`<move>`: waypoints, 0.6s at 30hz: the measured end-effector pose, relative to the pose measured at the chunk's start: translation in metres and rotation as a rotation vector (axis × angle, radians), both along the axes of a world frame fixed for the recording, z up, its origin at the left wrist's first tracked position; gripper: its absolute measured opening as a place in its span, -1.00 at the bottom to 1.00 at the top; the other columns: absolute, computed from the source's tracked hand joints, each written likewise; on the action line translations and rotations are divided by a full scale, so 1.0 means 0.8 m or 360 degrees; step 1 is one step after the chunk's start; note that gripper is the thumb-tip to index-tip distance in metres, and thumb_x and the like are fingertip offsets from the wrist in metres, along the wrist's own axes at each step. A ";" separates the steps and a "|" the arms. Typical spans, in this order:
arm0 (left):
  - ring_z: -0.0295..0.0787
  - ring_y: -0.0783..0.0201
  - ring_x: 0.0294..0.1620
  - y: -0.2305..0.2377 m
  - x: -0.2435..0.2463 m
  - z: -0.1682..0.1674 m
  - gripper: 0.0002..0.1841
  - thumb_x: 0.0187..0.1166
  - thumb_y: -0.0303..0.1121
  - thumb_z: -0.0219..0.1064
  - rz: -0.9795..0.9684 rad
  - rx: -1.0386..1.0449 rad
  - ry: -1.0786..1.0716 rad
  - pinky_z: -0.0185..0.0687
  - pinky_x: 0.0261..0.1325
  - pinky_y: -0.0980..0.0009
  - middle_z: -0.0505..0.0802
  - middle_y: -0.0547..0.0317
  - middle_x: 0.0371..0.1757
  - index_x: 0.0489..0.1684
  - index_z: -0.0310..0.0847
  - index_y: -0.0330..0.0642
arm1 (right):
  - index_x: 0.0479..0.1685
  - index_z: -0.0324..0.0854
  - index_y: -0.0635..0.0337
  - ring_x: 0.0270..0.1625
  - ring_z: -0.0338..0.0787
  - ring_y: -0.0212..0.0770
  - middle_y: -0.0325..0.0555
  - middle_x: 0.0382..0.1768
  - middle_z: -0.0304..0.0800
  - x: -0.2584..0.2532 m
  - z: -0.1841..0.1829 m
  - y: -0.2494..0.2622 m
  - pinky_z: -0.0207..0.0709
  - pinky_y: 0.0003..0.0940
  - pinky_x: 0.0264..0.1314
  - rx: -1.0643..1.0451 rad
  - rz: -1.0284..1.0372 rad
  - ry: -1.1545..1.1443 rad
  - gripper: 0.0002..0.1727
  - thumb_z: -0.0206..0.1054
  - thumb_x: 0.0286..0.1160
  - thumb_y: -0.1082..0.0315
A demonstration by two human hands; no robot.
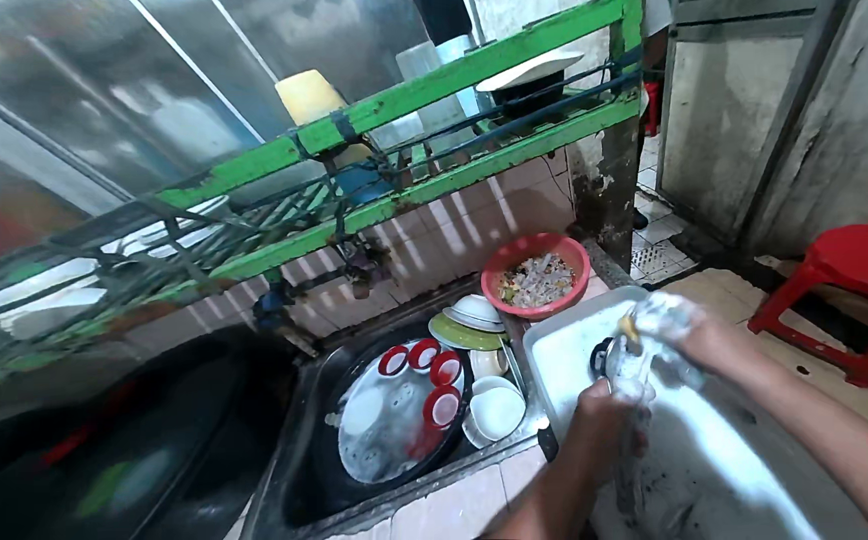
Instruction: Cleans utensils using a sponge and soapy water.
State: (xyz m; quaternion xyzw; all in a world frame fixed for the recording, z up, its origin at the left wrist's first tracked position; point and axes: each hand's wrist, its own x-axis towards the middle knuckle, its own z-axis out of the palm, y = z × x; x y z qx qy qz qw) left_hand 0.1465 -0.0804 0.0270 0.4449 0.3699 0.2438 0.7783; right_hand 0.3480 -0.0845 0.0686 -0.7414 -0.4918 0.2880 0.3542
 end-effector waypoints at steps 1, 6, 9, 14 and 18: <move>0.67 0.40 -0.60 0.000 0.000 -0.001 -0.80 0.79 -0.32 0.15 0.0014 0.0016 0.0040 0.65 -0.54 0.51 0.75 0.18 -0.44 0.00 0.54 -0.30 | 0.43 0.58 0.28 0.10 0.82 0.20 0.29 0.10 0.81 0.009 0.000 0.000 0.59 0.31 0.26 0.0197 -0.0123 0.0142 -0.55 0.39 0.65 0.26; 0.60 0.39 -0.67 0.002 0.006 -0.011 -0.77 0.79 -0.29 0.12 0.0199 0.0089 0.0147 0.59 -0.59 0.49 0.68 0.19 -0.55 -0.07 0.53 -0.31 | 0.60 0.34 0.15 -0.09 0.78 0.05 0.22 0.03 0.73 -0.013 0.002 -0.003 0.66 0.15 0.00 0.0353 -0.0596 0.0760 -0.45 0.33 0.67 0.24; 0.60 0.41 -0.68 -0.001 0.005 -0.011 -0.82 0.78 -0.34 0.13 0.0181 0.0099 0.0166 0.60 -0.59 0.50 0.68 0.22 -0.55 -0.07 0.49 -0.30 | 0.49 0.49 0.27 0.06 0.81 0.13 0.27 0.04 0.78 -0.064 -0.011 -0.016 0.64 0.19 0.19 0.0025 -0.0296 0.0531 -0.43 0.50 0.50 0.32; 0.72 0.37 -0.54 0.004 -0.003 -0.012 -0.75 0.85 -0.35 0.02 0.0391 0.0005 0.0056 0.68 -0.48 0.49 0.79 0.12 -0.38 0.03 0.54 -0.37 | 0.64 0.34 0.15 0.04 0.78 0.28 0.37 0.10 0.74 -0.019 0.022 -0.010 0.58 0.38 0.11 0.0131 -0.0509 0.0503 -0.38 0.39 0.63 0.21; 0.83 0.27 -0.37 0.013 -0.003 -0.019 -0.63 0.91 -0.33 -0.17 0.0602 -0.0150 -0.0228 0.75 -0.38 0.43 0.84 0.00 -0.19 0.18 0.55 -0.37 | 0.48 0.53 0.18 0.07 0.78 0.25 0.30 0.09 0.76 0.016 0.048 -0.009 0.57 0.37 0.15 -0.0020 -0.0286 0.0159 -0.49 0.47 0.57 0.27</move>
